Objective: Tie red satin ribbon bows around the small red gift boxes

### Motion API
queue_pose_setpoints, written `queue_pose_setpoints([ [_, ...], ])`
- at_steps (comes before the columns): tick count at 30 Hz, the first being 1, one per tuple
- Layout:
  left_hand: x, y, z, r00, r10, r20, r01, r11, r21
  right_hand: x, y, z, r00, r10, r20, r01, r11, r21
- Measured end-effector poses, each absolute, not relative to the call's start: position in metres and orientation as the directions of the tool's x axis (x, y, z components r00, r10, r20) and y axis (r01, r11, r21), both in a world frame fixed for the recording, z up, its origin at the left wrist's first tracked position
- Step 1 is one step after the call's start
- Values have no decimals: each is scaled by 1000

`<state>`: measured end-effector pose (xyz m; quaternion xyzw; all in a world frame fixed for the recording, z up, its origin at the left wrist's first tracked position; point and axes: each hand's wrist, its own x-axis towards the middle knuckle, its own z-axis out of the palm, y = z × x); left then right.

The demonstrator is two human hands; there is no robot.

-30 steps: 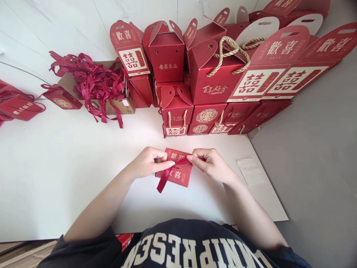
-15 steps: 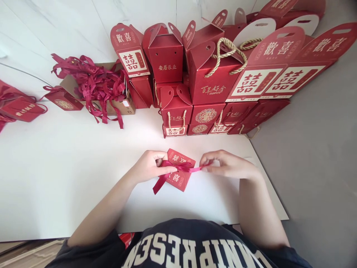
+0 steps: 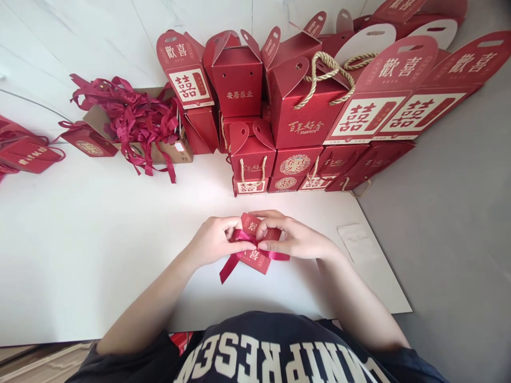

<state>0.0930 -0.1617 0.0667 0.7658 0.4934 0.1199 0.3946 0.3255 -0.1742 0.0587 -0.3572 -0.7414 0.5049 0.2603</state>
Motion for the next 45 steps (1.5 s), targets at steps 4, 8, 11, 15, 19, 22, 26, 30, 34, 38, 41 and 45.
queue_pose_setpoints([
  [4,93,-162,66,496,847,-193,654,-218,724,327,-174,60,-647,762,14,270,246,-931],
  [8,93,-161,64,505,841,-193,646,-220,731,335,-175,62,-658,753,-5,262,224,-939],
  [11,93,-162,64,510,836,-202,639,-211,740,339,-177,65,-618,786,15,319,268,-909],
  [15,92,-163,65,512,835,-200,618,-196,761,339,-182,69,-630,767,121,389,447,-805],
  [19,92,-164,66,519,828,-212,597,-174,783,333,-184,67,-590,760,275,453,593,-666],
  [22,93,-164,66,520,823,-228,597,-159,786,327,-184,62,-544,780,309,562,613,-555],
  [26,95,-165,65,510,827,-238,603,-146,784,325,-185,59,-521,796,308,566,592,-574],
  [30,98,-168,63,472,858,-203,596,-141,790,325,-186,62,-506,818,275,448,522,-726],
  [34,99,-170,61,459,872,-170,600,-164,783,323,-186,63,-498,835,233,390,455,-800],
  [38,99,-170,60,453,876,-166,613,-171,771,319,-188,62,-473,862,184,323,364,-874],
  [41,100,-170,60,448,880,-154,617,-181,766,318,-188,61,-454,876,163,263,306,-915],
  [45,100,-170,59,446,882,-152,616,-179,767,316,-188,61,-438,887,144,246,273,-930],
])
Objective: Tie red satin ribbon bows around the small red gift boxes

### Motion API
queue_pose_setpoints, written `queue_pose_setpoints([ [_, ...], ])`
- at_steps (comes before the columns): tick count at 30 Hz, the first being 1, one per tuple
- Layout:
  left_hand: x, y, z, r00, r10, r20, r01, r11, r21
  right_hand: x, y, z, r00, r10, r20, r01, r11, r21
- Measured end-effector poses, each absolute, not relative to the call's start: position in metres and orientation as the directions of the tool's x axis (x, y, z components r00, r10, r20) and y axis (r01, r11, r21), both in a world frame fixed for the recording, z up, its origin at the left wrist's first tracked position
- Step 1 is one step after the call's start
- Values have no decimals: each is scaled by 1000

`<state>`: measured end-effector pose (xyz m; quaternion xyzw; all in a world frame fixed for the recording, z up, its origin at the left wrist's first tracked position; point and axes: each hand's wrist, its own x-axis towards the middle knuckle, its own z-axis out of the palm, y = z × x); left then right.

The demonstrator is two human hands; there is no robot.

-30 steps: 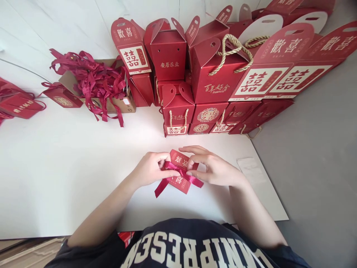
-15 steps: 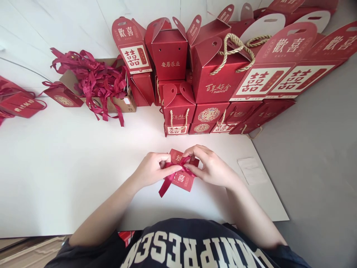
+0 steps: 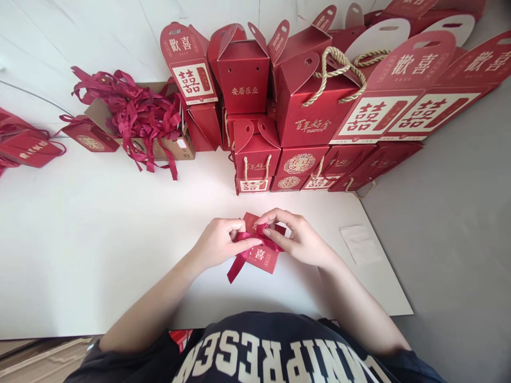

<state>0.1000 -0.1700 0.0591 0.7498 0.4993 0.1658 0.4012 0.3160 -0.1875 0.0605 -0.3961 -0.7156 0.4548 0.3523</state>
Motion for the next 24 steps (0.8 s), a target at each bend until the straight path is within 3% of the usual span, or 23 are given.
queue_pose_setpoints([
  [7,102,-170,59,450,885,-122,625,-214,751,303,-190,53,-295,935,195,320,289,-902],
  [11,103,-170,59,450,885,-117,620,-215,754,308,-189,49,-257,928,271,431,361,-827],
  [18,102,-170,58,461,881,-109,633,-240,736,311,-186,52,-322,903,284,488,416,-767],
  [24,102,-170,57,459,883,-99,634,-248,733,302,-185,46,-279,905,320,522,423,-741],
])
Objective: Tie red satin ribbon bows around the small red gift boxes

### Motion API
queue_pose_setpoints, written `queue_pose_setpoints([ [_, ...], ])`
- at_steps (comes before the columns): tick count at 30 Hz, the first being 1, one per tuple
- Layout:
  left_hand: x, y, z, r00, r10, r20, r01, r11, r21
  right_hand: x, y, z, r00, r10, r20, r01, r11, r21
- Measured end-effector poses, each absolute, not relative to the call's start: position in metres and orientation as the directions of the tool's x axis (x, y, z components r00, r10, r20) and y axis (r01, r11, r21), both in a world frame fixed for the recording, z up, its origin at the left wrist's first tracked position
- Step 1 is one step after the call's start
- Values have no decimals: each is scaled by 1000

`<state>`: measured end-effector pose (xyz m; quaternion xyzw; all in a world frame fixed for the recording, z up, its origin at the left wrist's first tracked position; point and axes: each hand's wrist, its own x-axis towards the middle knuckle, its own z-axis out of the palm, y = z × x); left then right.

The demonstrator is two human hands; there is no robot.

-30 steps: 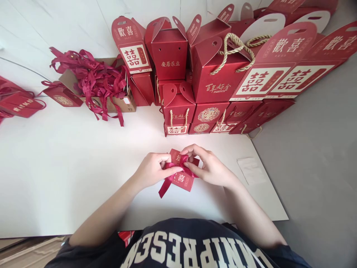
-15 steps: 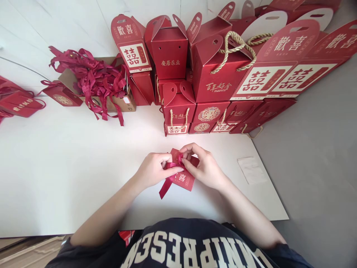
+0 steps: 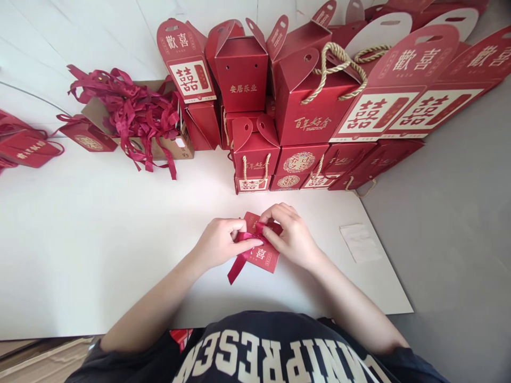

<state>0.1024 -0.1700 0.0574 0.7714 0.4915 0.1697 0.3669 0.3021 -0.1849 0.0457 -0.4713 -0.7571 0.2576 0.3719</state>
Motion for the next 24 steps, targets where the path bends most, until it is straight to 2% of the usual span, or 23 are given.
queue_pose_setpoints([
  [4,101,-169,58,463,877,-133,619,-212,756,310,-183,43,-253,894,370,624,443,-644],
  [9,96,-164,61,502,832,-236,576,-118,809,318,-185,44,-382,852,358,712,518,-473],
  [12,94,-161,60,533,794,-293,542,-54,838,318,-187,41,-412,848,332,730,526,-436],
  [16,92,-159,52,546,786,-290,489,-18,872,319,-188,34,-421,844,332,744,530,-406],
  [24,90,-154,25,597,783,-174,128,121,984,318,-190,29,-388,820,420,757,544,-363],
])
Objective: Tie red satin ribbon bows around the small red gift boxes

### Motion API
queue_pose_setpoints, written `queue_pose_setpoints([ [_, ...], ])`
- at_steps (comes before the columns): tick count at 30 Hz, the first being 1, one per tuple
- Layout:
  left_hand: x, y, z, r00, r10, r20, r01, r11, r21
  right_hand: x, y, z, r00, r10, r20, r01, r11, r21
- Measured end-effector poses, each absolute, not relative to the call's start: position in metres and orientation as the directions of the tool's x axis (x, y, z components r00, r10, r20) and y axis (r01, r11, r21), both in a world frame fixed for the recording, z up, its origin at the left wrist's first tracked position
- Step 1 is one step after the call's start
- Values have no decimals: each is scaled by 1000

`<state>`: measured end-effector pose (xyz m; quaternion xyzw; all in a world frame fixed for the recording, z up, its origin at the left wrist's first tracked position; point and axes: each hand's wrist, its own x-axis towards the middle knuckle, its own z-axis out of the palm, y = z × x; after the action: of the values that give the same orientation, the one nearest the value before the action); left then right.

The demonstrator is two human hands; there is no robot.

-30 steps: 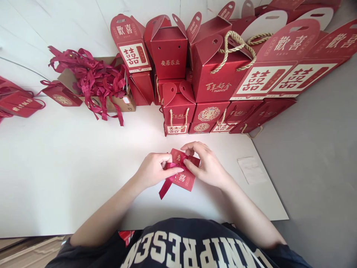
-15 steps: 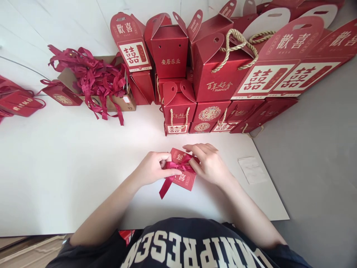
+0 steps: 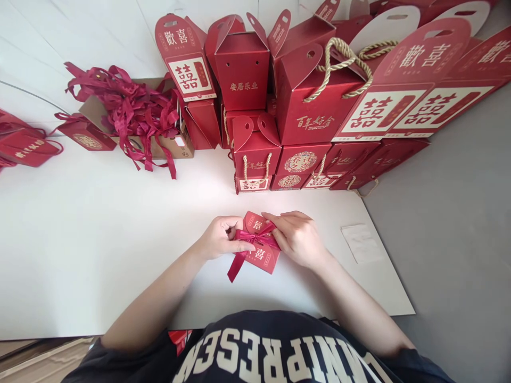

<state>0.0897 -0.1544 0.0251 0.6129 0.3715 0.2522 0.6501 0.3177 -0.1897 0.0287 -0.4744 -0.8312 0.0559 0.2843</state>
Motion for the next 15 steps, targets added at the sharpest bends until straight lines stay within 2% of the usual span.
queue_pose_setpoints([
  [6,93,-157,8,528,836,-151,-117,247,962,317,-190,27,-357,834,421,774,516,-367],
  [12,108,-170,2,375,909,-182,-408,338,848,315,-190,23,-298,841,452,800,478,-362],
  [15,110,-172,1,331,922,-200,-464,344,816,315,-189,22,-289,844,452,793,476,-380],
])
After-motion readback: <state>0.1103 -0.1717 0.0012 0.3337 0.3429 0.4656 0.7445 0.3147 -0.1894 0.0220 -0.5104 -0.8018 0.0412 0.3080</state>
